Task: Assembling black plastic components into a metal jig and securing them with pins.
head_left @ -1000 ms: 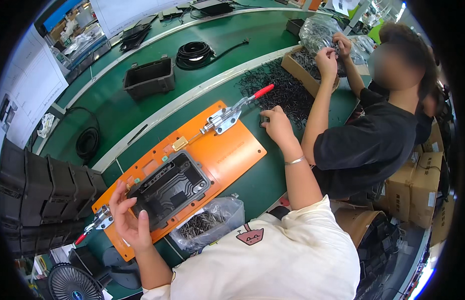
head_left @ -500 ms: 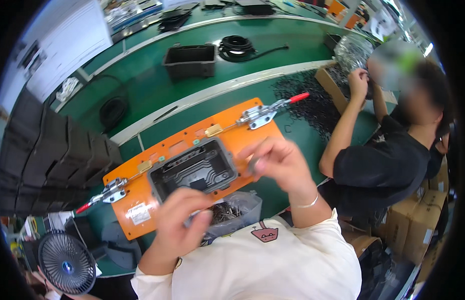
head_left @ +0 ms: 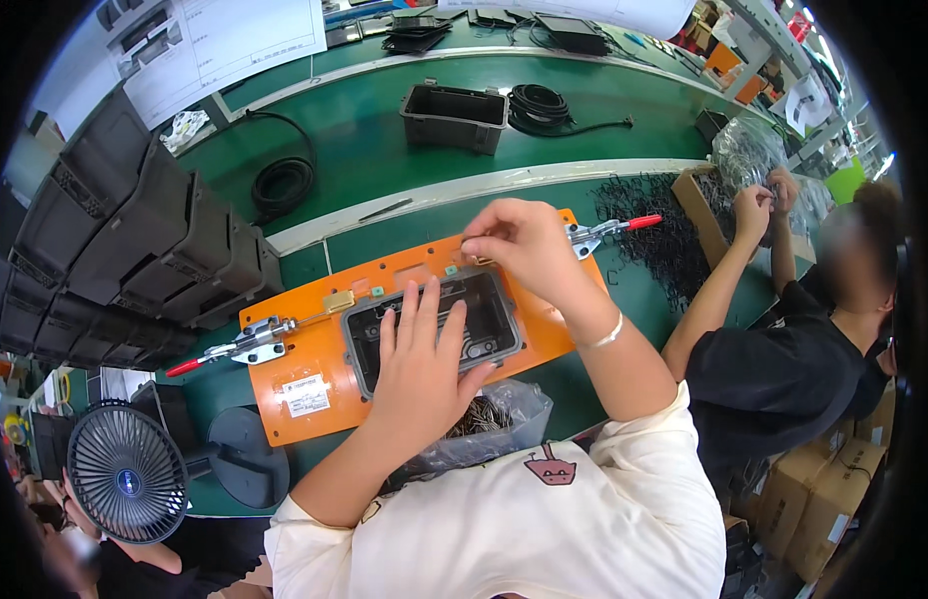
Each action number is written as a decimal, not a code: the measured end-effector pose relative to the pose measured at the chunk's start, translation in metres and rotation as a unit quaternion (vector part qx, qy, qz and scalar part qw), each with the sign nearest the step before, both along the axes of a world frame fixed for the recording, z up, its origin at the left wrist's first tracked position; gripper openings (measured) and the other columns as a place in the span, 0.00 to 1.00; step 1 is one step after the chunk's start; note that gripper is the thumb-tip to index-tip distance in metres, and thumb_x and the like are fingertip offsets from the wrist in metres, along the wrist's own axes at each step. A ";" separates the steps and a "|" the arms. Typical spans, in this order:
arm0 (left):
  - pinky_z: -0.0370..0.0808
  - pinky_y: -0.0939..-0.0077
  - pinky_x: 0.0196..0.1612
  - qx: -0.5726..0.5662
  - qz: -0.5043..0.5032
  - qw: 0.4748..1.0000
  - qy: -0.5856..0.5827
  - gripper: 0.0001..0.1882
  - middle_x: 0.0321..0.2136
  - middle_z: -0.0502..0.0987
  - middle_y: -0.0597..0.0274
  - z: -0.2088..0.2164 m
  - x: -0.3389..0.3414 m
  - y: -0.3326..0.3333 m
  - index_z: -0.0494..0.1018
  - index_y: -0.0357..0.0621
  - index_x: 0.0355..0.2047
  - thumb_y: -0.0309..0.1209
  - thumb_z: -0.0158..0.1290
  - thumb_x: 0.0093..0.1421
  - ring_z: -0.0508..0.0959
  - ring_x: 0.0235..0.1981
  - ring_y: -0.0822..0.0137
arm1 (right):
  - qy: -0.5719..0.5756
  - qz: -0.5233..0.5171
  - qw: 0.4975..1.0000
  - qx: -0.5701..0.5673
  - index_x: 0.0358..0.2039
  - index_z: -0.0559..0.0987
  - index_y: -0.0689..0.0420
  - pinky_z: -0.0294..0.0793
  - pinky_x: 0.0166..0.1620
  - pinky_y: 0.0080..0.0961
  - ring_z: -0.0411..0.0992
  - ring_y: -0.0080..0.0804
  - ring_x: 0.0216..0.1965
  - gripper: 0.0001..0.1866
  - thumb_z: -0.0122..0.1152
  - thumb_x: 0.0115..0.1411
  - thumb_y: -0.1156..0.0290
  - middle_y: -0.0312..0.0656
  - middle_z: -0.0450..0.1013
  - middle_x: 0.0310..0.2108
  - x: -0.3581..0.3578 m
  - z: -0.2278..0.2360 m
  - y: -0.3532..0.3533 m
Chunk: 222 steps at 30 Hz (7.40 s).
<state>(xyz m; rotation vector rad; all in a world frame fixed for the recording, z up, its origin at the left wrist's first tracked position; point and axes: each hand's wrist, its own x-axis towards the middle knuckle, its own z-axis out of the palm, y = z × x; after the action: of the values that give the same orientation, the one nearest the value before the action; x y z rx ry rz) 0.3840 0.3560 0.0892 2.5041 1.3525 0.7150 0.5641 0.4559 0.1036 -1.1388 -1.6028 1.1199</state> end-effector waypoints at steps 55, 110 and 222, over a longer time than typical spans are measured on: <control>0.50 0.39 0.61 -0.012 0.003 0.998 0.066 0.24 0.62 0.52 0.31 -0.008 0.002 0.000 0.72 0.37 0.45 0.44 0.55 0.56 0.51 0.65 0.37 | -0.394 -0.015 0.867 0.304 0.25 0.76 0.57 0.71 0.29 0.34 0.72 0.41 0.24 0.04 0.62 0.47 0.74 0.41 0.69 0.22 0.018 0.011 -0.041; 0.69 0.67 0.48 0.110 0.214 0.922 -0.303 0.10 0.39 0.74 0.51 -0.016 -0.101 -0.014 0.72 0.37 0.34 0.23 0.58 0.52 0.74 0.43 0.55 | 0.022 -0.494 0.816 0.300 0.46 0.71 0.66 0.70 0.44 0.19 0.70 0.25 0.40 0.15 0.58 0.62 0.71 0.42 0.72 0.41 0.151 -0.008 -0.015; 0.66 0.68 0.44 0.029 0.076 0.929 -0.361 0.08 0.43 0.73 0.51 -0.042 -0.073 -0.020 0.74 0.39 0.32 0.22 0.58 0.50 0.71 0.41 0.54 | -0.101 0.169 0.968 0.156 0.30 0.78 0.64 0.71 0.28 0.19 0.74 0.26 0.24 0.04 0.61 0.53 0.79 0.42 0.76 0.25 -0.105 0.006 -0.006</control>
<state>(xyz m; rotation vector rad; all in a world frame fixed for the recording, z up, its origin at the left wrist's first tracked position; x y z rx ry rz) 0.3111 0.3358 0.0472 1.8529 1.2347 1.5295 0.4589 0.4500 0.1098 -0.8085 -2.1067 0.9356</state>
